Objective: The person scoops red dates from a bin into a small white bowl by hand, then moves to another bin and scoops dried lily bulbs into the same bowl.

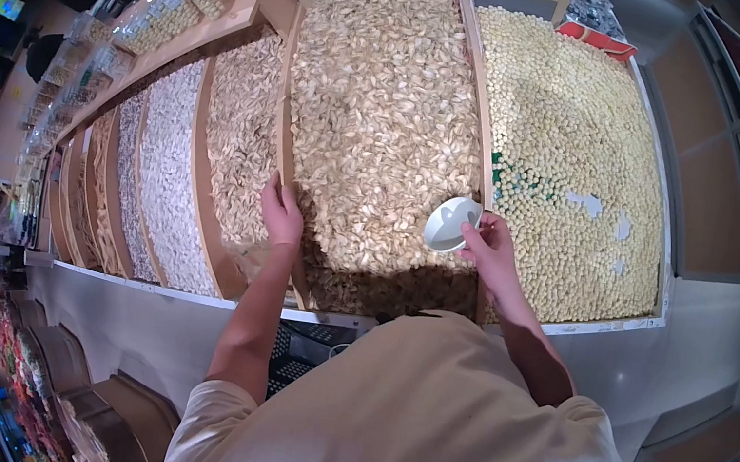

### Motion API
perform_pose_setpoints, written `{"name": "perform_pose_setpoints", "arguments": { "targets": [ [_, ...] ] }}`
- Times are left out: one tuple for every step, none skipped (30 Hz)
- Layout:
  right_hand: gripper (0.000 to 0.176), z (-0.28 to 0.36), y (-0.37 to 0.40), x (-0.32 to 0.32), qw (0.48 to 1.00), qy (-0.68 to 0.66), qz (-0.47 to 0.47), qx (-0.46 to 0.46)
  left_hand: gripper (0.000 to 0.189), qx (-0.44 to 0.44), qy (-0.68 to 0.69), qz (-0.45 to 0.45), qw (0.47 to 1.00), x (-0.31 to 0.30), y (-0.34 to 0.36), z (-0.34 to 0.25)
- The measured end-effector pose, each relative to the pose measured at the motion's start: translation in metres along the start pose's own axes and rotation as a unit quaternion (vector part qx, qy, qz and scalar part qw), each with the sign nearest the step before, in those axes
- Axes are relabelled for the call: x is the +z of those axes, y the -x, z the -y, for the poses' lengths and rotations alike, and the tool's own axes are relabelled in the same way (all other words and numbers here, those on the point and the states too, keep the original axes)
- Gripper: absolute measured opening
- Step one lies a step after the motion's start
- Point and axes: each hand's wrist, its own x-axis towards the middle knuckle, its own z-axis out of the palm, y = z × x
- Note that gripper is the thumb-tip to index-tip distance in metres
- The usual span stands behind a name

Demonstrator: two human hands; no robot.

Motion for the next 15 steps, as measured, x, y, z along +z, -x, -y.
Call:
{"name": "perform_pose_setpoints", "arguments": {
  "targets": [
    [0.035, -0.002, 0.002, 0.003, 1.0, 0.019, 0.004, 0.003, 0.038, 0.009, -0.003, -0.005, 1.0, 0.0, 0.0, -0.001],
    [0.039, -0.003, 0.002, 0.007, 1.0, 0.021, -0.007, 0.01, 0.038, 0.018, -0.006, -0.01, 1.0, 0.0, 0.0, -0.002],
    [0.039, -0.004, 0.001, 0.012, 1.0, 0.019, -0.009, 0.009, 0.038, 0.02, -0.005, -0.008, 1.0, 0.0, 0.0, -0.002],
    [0.042, -0.004, -0.001, 0.018, 1.0, 0.029, -0.003, -0.009, 0.038, 0.009, 0.013, -0.008, 1.0, 0.001, 0.001, -0.003],
    [0.046, -0.004, -0.005, 0.023, 0.999, 0.04, 0.003, -0.027, 0.039, -0.002, 0.032, -0.01, 0.999, 0.002, 0.002, -0.003],
    [0.046, -0.005, -0.01, 0.03, 0.997, 0.05, 0.008, -0.05, 0.039, -0.001, 0.032, -0.009, 0.999, 0.002, 0.002, -0.003],
    [0.046, -0.005, -0.015, 0.035, 0.997, 0.05, 0.009, -0.05, 0.039, -0.007, 0.032, -0.001, 0.999, 0.001, 0.001, -0.002],
    [0.046, -0.005, -0.02, 0.04, 0.994, 0.081, 0.011, -0.072, 0.039, -0.011, 0.033, 0.006, 0.999, 0.0, 0.001, -0.001],
    [0.046, -0.005, -0.025, 0.044, 0.989, 0.112, 0.013, -0.093, 0.039, -0.01, 0.033, 0.005, 0.999, -0.002, 0.0, -0.003],
    [0.048, -0.011, -0.035, 0.045, 0.984, 0.149, 0.015, -0.101, 0.039, -0.015, 0.034, 0.006, 0.999, -0.002, 0.001, -0.005],
    [0.048, -0.014, -0.042, 0.047, 0.983, 0.149, 0.015, -0.102, 0.039, -0.02, 0.035, 0.007, 0.999, -0.002, 0.001, -0.007],
    [0.05, -0.011, -0.045, 0.054, 0.982, 0.168, 0.011, -0.088, 0.039, -0.02, 0.036, 0.006, 0.999, -0.002, 0.001, -0.012],
    [0.051, -0.008, -0.046, 0.06, 0.979, 0.188, 0.007, -0.073, 0.038, -0.032, 0.047, 0.008, 0.998, -0.003, 0.001, -0.016],
    [0.052, -0.006, -0.046, 0.063, 0.988, 0.148, 0.015, -0.036, 0.038, -0.045, 0.056, 0.009, 0.997, -0.004, 0.001, -0.018],
    [0.052, -0.008, -0.048, 0.068, 0.988, 0.151, 0.019, -0.035, 0.038, -0.048, 0.056, 0.005, 0.997, -0.004, 0.001, -0.014]
  ]
}}
